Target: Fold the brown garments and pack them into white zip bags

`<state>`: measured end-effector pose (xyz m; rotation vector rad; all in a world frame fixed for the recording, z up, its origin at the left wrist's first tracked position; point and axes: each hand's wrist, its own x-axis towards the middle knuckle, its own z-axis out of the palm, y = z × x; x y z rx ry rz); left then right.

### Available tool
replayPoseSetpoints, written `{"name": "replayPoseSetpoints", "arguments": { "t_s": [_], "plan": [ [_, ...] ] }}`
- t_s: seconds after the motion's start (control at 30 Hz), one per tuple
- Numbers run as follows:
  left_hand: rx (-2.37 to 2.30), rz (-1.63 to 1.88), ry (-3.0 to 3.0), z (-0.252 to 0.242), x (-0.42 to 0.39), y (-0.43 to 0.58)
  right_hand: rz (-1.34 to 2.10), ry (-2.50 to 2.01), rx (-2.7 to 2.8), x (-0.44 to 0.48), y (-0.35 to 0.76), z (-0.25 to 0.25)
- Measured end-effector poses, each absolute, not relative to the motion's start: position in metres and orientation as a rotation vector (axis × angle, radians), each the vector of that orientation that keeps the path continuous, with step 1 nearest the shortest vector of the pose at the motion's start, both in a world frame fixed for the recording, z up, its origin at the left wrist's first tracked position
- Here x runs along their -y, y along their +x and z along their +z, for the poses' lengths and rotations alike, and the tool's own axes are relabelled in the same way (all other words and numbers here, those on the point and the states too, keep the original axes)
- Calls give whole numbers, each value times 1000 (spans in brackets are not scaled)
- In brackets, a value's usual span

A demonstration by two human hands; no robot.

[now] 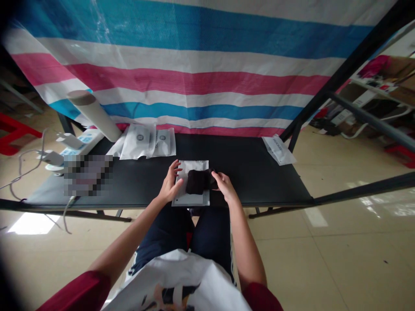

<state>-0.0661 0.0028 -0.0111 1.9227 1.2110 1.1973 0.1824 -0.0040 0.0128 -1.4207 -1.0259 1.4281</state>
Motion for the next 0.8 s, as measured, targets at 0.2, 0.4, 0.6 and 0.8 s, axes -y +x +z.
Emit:
{"name": "replayPoseSetpoints", "arguments": {
  "t_s": [0.2,0.4,0.6,0.8],
  "plan": [
    [-1338,1152,2029,-10,9,-88,1377,-1409,1094,5,187,-4],
    [-1592,1227,1890,-19,6,-109,1346,-1397,1103,3,193,-21],
    [-1649,828,2280,-13,-2,-122,1357,-1451,1272,1,198,-21],
    [-1738,556,2315,-13,-12,-118,1085,-1671,1446,-2,196,-17]
  ]
}}
